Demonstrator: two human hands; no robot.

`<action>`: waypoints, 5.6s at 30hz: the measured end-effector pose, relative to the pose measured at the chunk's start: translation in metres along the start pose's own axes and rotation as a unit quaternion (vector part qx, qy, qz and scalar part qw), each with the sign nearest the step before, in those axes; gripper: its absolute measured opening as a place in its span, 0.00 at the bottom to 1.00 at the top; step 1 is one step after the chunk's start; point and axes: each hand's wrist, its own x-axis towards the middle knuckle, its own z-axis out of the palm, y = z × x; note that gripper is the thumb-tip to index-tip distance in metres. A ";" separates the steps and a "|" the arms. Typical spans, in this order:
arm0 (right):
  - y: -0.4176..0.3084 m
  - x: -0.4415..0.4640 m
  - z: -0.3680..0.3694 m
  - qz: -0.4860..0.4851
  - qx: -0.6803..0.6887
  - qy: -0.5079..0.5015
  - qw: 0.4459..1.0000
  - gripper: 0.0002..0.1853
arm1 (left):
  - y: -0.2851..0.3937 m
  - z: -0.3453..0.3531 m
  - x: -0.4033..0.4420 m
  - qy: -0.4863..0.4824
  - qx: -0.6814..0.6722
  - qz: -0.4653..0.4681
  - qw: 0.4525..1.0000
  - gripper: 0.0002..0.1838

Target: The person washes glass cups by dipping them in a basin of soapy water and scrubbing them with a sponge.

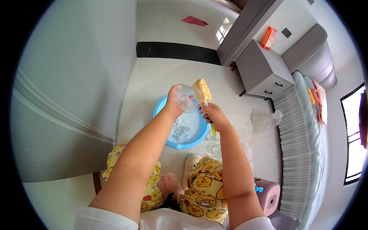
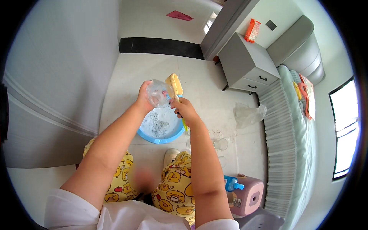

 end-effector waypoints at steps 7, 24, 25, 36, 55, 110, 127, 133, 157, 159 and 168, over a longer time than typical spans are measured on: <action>0.014 0.013 0.014 -0.014 -0.117 0.062 0.991 0.09 | -0.007 0.018 -0.019 -0.053 0.072 -0.017 0.996 0.26; 0.043 0.035 0.017 -0.257 -0.440 0.284 0.812 0.07 | 0.002 0.018 -0.033 0.025 0.288 -0.161 0.944 0.33; 0.044 0.036 0.017 -0.266 -0.435 0.287 0.811 0.06 | 0.001 0.017 -0.033 0.019 0.278 -0.143 0.950 0.32; 0.013 0.022 -0.006 -0.202 -0.211 0.174 0.940 0.18 | 0.010 0.001 -0.018 0.041 0.222 0.008 0.974 0.31; 0.011 0.023 0.003 -0.232 -0.425 0.269 0.832 0.14 | 0.002 0.007 -0.024 0.001 0.253 -0.056 0.966 0.27; 0.017 0.019 0.004 -0.251 -0.434 0.292 0.815 0.09 | 0.001 0.014 -0.036 -0.002 0.436 -0.028 0.900 0.30; 0.007 0.012 -0.001 -0.317 -0.318 0.288 0.846 0.21 | 0.003 0.003 -0.018 -0.115 0.179 -0.052 0.976 0.28; 0.002 0.013 0.004 -0.284 -0.208 0.201 0.914 0.15 | 0.002 0.000 -0.016 -0.159 0.157 -0.050 0.973 0.30; 0.024 0.028 -0.007 -0.242 -0.384 0.288 0.843 0.10 | 0.002 0.004 -0.020 -0.103 0.197 -0.036 0.974 0.29; 0.022 0.028 -0.009 -0.206 -0.326 0.296 0.874 0.11 | 0.004 0.002 -0.016 -0.105 0.192 -0.030 0.975 0.30; 0.024 0.025 -0.006 -0.184 -0.288 0.286 0.895 0.15 | -0.007 0.005 -0.012 0.014 0.412 0.246 0.877 0.43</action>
